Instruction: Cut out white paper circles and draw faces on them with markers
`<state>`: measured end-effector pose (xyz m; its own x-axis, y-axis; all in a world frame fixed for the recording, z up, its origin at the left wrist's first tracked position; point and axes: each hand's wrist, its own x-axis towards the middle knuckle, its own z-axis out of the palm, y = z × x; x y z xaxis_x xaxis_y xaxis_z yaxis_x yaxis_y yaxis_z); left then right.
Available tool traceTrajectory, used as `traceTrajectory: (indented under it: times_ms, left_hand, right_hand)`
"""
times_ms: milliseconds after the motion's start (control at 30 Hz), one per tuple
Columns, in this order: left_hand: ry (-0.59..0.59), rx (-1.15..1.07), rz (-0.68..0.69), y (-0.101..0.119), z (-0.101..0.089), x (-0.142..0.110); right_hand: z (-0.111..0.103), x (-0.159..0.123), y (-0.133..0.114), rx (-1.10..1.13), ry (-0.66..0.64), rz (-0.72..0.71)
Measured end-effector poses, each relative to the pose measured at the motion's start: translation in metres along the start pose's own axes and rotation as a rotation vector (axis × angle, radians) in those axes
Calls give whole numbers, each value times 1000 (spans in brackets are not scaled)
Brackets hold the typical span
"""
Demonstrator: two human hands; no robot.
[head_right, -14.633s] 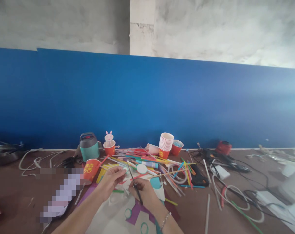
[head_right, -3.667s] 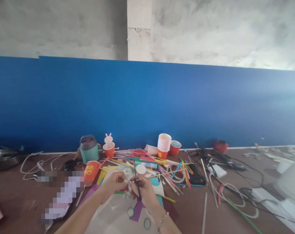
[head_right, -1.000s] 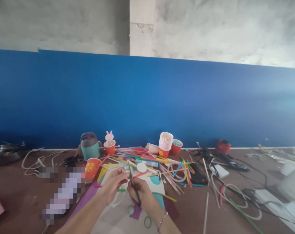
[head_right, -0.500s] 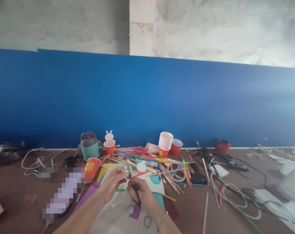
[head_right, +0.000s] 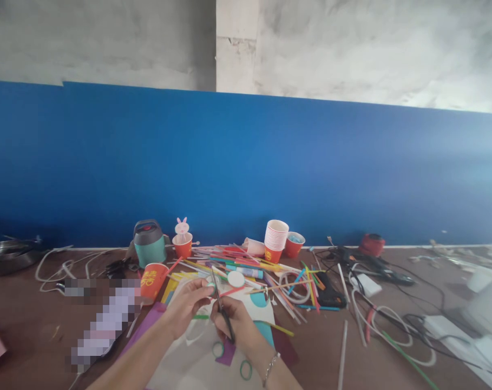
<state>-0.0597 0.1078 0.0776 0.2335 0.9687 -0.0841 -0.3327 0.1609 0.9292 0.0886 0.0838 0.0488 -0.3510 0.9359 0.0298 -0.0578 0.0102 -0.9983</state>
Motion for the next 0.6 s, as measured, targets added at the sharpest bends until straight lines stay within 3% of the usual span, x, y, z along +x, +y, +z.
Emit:
traceTrajectory:
  times_ms: [600]
  left_hand:
    - [-5,-14,0,-1,0,1]
  right_hand:
    - [5,-1,-11,50,13,3]
